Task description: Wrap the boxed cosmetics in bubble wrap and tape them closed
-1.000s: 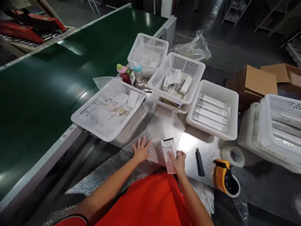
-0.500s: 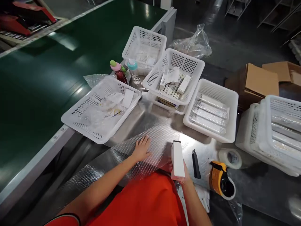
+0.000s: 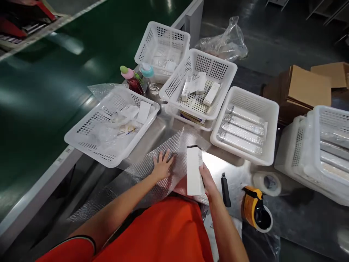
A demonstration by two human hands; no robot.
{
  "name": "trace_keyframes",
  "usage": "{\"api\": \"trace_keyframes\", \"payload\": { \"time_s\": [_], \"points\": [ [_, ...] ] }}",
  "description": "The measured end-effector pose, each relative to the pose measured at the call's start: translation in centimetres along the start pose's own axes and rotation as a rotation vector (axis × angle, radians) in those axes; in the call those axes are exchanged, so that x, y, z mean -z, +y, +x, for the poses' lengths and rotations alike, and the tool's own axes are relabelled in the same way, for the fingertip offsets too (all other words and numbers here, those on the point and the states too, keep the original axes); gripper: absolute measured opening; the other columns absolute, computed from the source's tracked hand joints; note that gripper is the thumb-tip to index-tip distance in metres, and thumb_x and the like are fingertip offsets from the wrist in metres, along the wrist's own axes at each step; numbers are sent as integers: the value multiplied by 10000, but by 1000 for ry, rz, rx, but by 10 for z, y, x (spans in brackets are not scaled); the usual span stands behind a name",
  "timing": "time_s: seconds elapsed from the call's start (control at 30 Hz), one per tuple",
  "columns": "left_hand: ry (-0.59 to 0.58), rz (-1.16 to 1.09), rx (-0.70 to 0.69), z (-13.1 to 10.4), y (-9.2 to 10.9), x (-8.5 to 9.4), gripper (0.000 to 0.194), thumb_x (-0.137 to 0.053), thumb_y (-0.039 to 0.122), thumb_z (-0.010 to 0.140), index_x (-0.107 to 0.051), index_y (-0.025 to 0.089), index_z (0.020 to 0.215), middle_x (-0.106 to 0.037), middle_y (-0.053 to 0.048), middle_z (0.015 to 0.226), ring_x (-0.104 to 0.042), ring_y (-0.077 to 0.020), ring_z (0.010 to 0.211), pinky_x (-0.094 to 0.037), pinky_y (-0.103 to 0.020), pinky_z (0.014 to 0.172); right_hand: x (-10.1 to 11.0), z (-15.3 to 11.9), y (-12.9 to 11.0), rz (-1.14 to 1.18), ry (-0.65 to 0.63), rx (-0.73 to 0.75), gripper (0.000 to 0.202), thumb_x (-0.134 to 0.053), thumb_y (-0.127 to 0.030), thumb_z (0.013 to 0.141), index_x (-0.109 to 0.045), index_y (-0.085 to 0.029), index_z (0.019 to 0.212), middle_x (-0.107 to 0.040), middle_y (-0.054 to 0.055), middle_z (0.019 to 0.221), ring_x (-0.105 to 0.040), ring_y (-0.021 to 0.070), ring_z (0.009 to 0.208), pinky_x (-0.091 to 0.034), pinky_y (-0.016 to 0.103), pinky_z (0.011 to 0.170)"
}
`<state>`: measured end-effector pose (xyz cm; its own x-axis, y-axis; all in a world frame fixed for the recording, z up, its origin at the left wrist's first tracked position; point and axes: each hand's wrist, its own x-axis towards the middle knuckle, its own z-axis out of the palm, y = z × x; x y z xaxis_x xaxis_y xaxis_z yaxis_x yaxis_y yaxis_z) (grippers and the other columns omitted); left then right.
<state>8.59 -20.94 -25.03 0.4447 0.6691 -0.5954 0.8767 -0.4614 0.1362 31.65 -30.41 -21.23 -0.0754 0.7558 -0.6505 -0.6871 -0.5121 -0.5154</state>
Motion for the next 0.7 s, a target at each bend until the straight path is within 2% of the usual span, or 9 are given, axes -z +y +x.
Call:
{"api": "trace_keyframes", "payload": {
  "time_s": [0.07, 0.1, 0.2, 0.33, 0.43, 0.5, 0.57, 0.63, 0.7],
  "points": [
    [4, 27, -132, 3, 10, 3, 938, -664, 242, 820, -117, 400, 1565, -4, -81, 1682, 22, -460, 1509, -78, -830, 1070, -16, 12, -7, -36, 41, 33, 520, -796, -493, 711, -615, -228, 1121, -698, 19, 887, -622, 174, 696, -512, 279, 594],
    [-17, 35, -183, 5, 15, 5, 935, -641, 177, 815, -129, 409, 1562, -24, -68, 1683, -3, -450, 1513, -79, -833, 1070, -19, 16, -10, -14, 41, 11, 505, -776, -507, 730, -619, -218, 1113, -696, 26, 889, -624, 179, 702, -518, 288, 599],
    [-55, 27, -163, 11, 25, 7, 899, -649, 99, 756, -288, 371, 1534, -78, -91, 1680, -42, -479, 1502, -86, -852, 1050, -3, 9, -15, 259, -49, -160, 528, -690, -608, 771, -621, -181, 1075, -677, 69, 901, -622, 178, 716, -543, 299, 595],
    [-12, -66, -172, 18, 32, 7, 580, -632, 234, 808, -529, 325, 1372, -189, -90, 1663, -43, -453, 1508, -54, -849, 1052, 45, -23, -10, 636, -126, -238, 518, -719, -508, 779, -557, -208, 1169, -657, 53, 977, -614, 125, 720, -556, 235, 573],
    [19, -132, -144, 23, 45, 4, 471, -578, 388, 868, -570, 257, 1321, -262, -114, 1634, -60, -487, 1493, -49, -853, 1050, 60, -42, 10, 831, -200, -237, 502, -676, -473, 827, -508, -240, 1239, -641, 8, 941, -594, 86, 649, -542, 195, 527],
    [65, -113, -104, 27, 56, 4, 583, -616, 404, 847, -511, 229, 1394, -294, -157, 1610, -58, -514, 1482, -35, -842, 1064, 53, -47, 23, 882, -302, -245, 527, -625, -537, 847, -505, -220, 1251, -616, -6, 898, -545, 59, 562, -494, 165, 453],
    [77, -63, -120, 33, 63, 4, 633, -618, 336, 849, -453, 255, 1455, -293, -169, 1608, -40, -522, 1481, -12, -841, 1063, 41, -47, 28, 820, -440, -281, 600, -599, -627, 818, -528, -202, 1236, -595, -3, 889, -471, 40, 477, -399, 149, 357],
    [27, -12, -143, 37, 65, 6, 582, -568, 265, 872, -477, 288, 1447, -211, -144, 1646, -10, -531, 1479, -2, -854, 1046, 29, -47, 20, 684, -544, -296, 679, -633, -687, 735, -546, -228, 1228, -587, 5, 930, -413, 34, 441, -308, 154, 303],
    [-48, 30, -135, 40, 64, 7, 537, -533, 222, 877, -531, 286, 1410, -105, -107, 1675, 17, -535, 1479, -14, -867, 1034, 19, -51, 1, 573, -561, -253, 741, -706, -708, 622, -563, -278, 1208, -589, 3, 966, -423, 48, 466, -312, 170, 321]
  ]
}}
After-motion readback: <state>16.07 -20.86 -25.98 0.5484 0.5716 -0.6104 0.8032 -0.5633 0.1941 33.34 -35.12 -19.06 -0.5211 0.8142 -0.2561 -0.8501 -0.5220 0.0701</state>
